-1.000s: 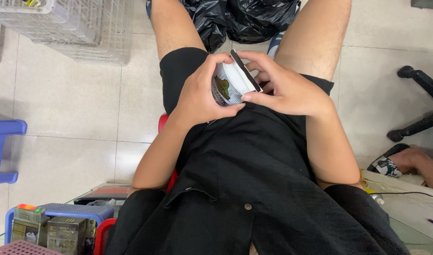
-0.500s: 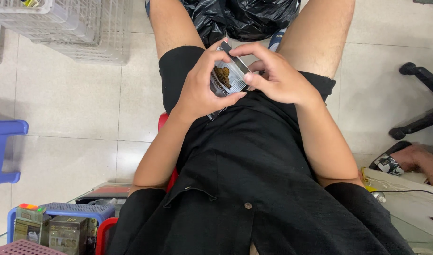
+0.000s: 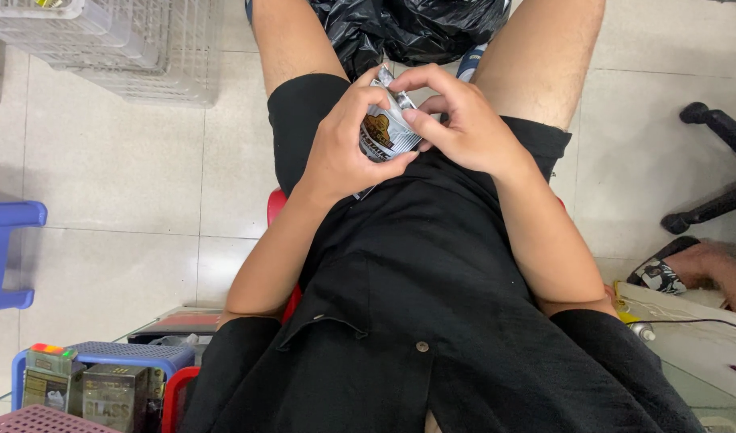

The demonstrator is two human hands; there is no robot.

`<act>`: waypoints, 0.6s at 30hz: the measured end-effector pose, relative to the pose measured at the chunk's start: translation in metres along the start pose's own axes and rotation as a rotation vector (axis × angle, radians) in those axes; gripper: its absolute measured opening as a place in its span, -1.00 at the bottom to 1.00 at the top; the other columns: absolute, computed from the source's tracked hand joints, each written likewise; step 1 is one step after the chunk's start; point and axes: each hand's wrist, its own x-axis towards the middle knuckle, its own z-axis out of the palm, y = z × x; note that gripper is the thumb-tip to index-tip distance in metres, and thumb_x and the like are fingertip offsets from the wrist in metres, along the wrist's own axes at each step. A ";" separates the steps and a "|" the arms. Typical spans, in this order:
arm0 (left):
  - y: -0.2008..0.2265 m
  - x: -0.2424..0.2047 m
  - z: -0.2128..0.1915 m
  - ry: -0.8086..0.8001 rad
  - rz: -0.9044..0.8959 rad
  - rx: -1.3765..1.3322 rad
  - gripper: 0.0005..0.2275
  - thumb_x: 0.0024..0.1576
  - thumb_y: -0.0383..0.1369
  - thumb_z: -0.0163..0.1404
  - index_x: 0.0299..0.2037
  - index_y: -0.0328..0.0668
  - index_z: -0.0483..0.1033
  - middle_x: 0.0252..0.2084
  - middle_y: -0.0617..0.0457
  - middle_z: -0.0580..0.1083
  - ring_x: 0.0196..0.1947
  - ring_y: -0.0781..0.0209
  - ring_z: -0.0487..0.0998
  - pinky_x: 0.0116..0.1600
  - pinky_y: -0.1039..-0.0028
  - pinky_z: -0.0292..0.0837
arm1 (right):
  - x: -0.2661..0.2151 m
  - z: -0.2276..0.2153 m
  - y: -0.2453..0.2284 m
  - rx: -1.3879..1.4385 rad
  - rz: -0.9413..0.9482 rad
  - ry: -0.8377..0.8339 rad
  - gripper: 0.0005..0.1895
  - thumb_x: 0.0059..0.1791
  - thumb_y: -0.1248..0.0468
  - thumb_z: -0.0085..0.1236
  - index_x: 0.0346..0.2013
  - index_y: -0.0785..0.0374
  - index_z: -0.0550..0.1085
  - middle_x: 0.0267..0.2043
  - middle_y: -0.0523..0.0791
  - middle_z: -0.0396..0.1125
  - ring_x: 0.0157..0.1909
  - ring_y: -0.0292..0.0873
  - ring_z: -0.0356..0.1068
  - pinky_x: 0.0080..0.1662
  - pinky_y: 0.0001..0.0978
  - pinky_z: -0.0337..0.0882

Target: The person removes screen protectors from their retail packaging and protective sleeves, handling the glass panels and paper envelopes by hand.

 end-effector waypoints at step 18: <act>0.002 0.001 -0.008 0.004 0.010 -0.019 -0.43 -0.06 -0.34 0.44 0.04 -0.19 0.32 0.24 -0.29 0.44 0.41 -0.17 0.43 0.37 0.22 0.50 | -0.001 0.012 0.037 0.217 -0.082 -0.096 -0.47 0.28 0.02 -0.45 0.43 0.26 0.19 0.39 -0.08 0.21 0.43 -0.15 0.23 0.42 -0.26 0.24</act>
